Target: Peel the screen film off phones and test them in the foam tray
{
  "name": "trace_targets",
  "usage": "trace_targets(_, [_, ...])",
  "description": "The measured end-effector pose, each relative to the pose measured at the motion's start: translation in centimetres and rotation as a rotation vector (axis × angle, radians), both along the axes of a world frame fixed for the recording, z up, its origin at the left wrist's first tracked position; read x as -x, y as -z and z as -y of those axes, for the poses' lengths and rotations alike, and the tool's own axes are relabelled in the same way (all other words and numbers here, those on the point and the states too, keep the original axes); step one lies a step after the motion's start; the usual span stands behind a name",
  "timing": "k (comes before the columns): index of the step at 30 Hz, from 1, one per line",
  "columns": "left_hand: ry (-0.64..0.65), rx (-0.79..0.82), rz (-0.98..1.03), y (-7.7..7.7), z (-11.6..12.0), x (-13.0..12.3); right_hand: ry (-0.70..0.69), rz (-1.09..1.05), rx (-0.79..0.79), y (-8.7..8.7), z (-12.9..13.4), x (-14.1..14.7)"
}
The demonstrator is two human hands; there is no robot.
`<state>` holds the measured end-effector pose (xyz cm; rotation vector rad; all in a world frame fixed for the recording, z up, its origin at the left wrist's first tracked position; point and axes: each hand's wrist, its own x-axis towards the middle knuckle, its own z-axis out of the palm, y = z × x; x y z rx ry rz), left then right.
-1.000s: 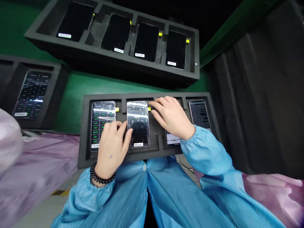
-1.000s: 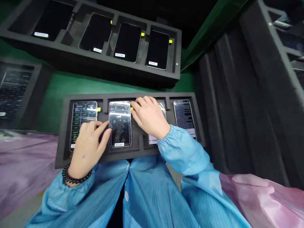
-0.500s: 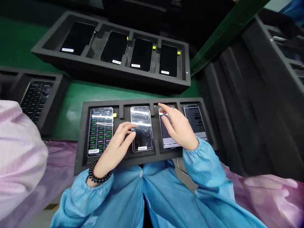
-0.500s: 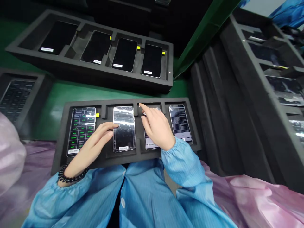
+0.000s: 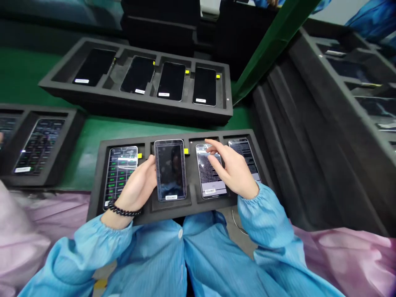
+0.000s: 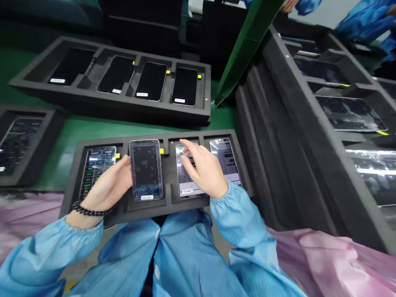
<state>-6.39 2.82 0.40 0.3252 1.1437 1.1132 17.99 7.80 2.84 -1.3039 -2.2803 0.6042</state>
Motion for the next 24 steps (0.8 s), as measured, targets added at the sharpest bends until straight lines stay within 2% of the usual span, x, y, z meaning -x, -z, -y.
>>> trace_targets(3, [0.010,-0.083,0.056,-0.9,-0.1,-0.3,-0.003,-0.032,0.004,0.1,-0.1,-0.3])
trace_targets(7, [0.100,-0.170,0.045,-1.5,-1.7,-1.3,-0.004,-0.129,0.022,0.2,-0.5,0.1])
trace_targets(11, [0.126,-0.234,-0.006,-0.9,-3.6,-1.8,0.003,-0.250,0.208,0.2,-1.3,1.5])
trace_targets(15, [0.097,-0.201,0.037,-0.3,-3.9,-1.0,-0.049,-0.331,0.363,0.0,-2.3,3.7])
trace_targets(17, [0.128,-0.147,0.119,-0.2,-3.7,-0.3,-0.115,-0.365,0.375,-0.2,-2.6,4.8])
trace_targets(20, [0.252,-0.068,0.259,0.2,-3.4,0.4,-0.252,-0.375,0.369,-0.2,-2.6,5.9])
trace_targets(24, [0.311,-0.050,0.362,0.8,-3.6,0.6,-0.280,-0.333,0.165,0.9,-2.2,6.3])
